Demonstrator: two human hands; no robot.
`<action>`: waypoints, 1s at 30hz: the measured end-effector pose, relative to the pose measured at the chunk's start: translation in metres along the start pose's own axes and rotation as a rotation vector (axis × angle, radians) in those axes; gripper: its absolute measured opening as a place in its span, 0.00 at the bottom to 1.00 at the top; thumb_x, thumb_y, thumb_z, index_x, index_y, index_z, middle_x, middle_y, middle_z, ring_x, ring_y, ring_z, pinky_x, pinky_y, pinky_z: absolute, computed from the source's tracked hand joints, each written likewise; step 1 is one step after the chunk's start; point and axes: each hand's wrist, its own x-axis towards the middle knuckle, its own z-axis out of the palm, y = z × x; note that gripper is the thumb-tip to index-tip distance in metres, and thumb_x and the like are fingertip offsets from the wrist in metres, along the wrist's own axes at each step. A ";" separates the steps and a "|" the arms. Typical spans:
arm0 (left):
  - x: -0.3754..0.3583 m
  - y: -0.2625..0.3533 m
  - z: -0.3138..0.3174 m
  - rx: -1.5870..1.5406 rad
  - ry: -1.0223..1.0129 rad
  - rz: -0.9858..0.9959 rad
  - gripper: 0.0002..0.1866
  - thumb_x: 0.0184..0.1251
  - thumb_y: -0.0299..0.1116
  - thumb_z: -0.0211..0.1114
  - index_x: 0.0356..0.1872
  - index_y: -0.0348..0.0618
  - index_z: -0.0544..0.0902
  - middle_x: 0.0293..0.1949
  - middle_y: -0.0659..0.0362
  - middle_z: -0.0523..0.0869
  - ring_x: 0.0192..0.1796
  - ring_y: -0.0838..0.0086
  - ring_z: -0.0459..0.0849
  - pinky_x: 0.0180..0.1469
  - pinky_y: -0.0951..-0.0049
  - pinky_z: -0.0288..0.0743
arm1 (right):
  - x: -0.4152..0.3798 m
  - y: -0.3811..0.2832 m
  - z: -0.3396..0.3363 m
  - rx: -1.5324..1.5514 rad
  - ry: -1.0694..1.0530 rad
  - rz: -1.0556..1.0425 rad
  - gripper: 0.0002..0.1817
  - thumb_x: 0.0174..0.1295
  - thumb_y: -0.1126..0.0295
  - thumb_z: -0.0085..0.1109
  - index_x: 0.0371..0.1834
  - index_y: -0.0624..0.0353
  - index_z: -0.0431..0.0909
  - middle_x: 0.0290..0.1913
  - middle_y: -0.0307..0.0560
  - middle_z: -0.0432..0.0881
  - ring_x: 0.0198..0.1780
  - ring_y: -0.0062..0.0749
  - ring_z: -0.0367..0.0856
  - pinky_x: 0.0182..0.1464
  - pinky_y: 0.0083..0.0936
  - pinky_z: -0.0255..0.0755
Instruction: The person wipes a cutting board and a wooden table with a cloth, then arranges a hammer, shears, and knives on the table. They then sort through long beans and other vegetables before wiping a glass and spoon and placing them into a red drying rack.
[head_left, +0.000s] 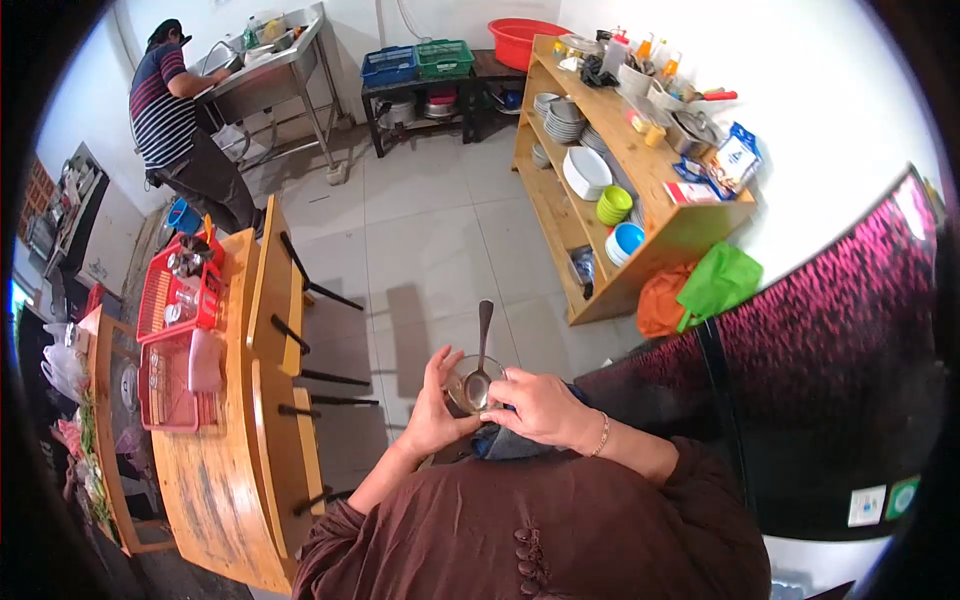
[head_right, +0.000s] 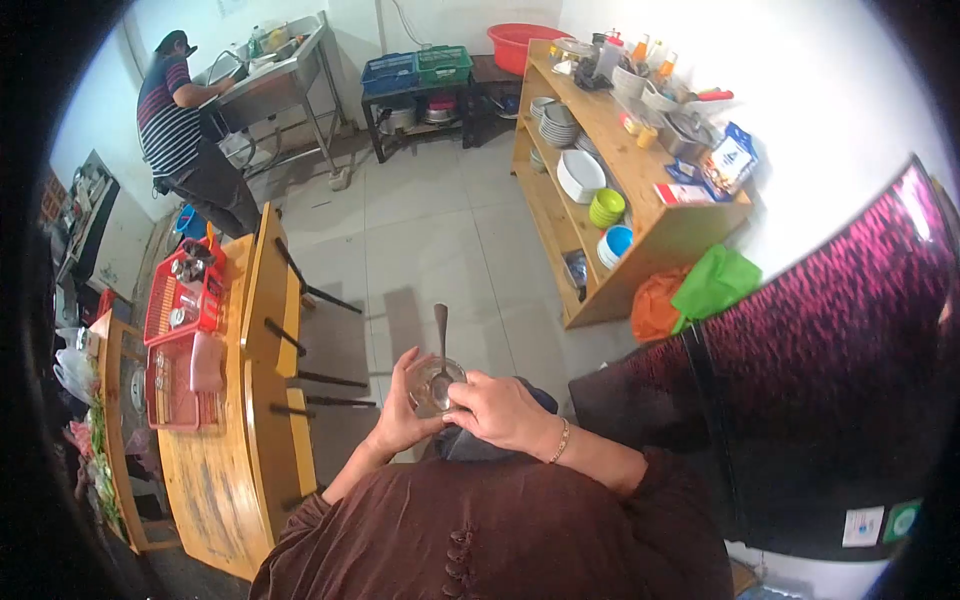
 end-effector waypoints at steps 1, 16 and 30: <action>0.020 -0.012 -0.011 0.013 -0.032 -0.080 0.54 0.53 0.29 0.81 0.74 0.36 0.51 0.64 0.45 0.77 0.66 0.64 0.76 0.65 0.62 0.75 | 0.023 0.015 -0.003 -0.007 0.011 0.010 0.11 0.59 0.61 0.71 0.37 0.53 0.80 0.32 0.46 0.76 0.31 0.46 0.80 0.33 0.40 0.74; 0.346 -0.042 -0.100 -0.422 -0.191 -0.548 0.26 0.62 0.17 0.69 0.59 0.34 0.69 0.51 0.53 0.82 0.53 0.71 0.82 0.55 0.69 0.78 | 0.315 0.177 -0.066 -0.032 0.240 0.133 0.12 0.60 0.59 0.68 0.36 0.53 0.78 0.33 0.48 0.77 0.30 0.47 0.82 0.32 0.42 0.75; 0.561 -0.086 -0.202 -0.095 0.461 -0.419 0.08 0.65 0.22 0.64 0.45 0.41 0.80 0.35 0.63 0.83 0.36 0.82 0.80 0.38 0.79 0.74 | 0.587 0.322 -0.182 -0.127 -0.101 -0.077 0.12 0.61 0.59 0.68 0.40 0.53 0.79 0.38 0.48 0.79 0.39 0.49 0.84 0.42 0.43 0.78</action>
